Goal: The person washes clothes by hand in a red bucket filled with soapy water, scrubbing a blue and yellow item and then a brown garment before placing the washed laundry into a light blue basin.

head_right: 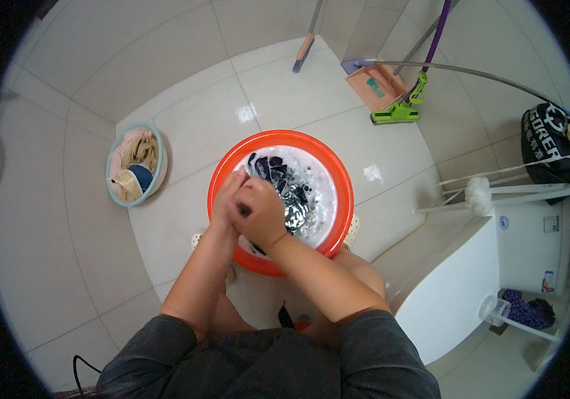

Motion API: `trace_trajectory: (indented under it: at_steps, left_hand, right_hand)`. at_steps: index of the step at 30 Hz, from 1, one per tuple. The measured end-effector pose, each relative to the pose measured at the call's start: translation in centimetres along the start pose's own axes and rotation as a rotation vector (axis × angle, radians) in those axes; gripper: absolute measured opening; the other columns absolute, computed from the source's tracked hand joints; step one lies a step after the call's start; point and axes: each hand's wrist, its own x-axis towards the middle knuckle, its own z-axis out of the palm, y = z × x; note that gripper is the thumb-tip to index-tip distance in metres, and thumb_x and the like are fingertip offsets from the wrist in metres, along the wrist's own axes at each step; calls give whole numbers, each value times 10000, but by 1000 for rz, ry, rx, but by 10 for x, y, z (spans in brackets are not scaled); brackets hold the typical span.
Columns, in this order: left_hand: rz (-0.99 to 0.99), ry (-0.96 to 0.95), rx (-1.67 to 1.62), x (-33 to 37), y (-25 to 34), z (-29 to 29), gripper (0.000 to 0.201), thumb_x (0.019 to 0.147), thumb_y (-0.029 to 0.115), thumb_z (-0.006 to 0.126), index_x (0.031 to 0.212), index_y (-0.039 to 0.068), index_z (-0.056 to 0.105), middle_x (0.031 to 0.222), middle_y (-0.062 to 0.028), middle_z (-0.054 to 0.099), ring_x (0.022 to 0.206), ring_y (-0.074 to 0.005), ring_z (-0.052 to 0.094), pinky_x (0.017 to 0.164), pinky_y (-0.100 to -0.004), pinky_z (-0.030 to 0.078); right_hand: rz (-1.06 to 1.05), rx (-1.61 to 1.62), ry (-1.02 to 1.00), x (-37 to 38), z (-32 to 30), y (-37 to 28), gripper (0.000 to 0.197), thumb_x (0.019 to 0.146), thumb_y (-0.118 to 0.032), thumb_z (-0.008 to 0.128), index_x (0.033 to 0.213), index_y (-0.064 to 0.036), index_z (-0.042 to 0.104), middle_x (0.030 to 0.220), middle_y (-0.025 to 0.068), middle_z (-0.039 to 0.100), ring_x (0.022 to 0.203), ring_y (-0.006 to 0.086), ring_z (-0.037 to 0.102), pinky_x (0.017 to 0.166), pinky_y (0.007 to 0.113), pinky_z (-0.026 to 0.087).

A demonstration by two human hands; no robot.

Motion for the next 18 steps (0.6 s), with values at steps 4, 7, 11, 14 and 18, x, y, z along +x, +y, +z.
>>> trace_trajectory:
  at_steps: [4,7,11,14,18]
  left_hand:
    - [-54,126,78,-2,-15,8,124,842,176,550,909,73,551,774,-22,557,703,-108,530,619,-246,432]
    - [-23,215,80,-2,-14,9,140,839,194,565,894,66,551,755,-19,552,669,-108,521,582,-248,424]
    - [-16,80,17,-3,-7,-10,145,862,210,550,870,66,535,698,-8,516,632,-107,494,553,-250,409]
    - [-47,106,165,0,-13,0,168,865,226,548,890,60,540,709,-2,527,641,-106,497,580,-243,408]
    - [80,-5,557,9,6,-18,287,872,287,528,1027,45,531,926,-35,563,800,-128,531,731,-254,429]
  right_hand:
    - [476,154,125,15,-1,41,123,780,-69,571,677,-7,542,637,102,490,612,251,494,583,336,403]
    - [273,69,56,4,3,27,139,751,-97,567,633,-32,535,673,138,505,651,306,510,592,367,411]
    - [91,61,37,-6,10,-5,134,728,-120,573,637,-34,526,660,144,512,635,325,518,579,391,424]
    - [228,-12,93,-4,5,23,159,759,-137,572,654,-22,546,677,151,526,633,331,524,569,383,429]
    - [680,11,165,12,-18,72,371,846,-316,560,685,18,583,670,198,574,613,345,521,612,368,425]
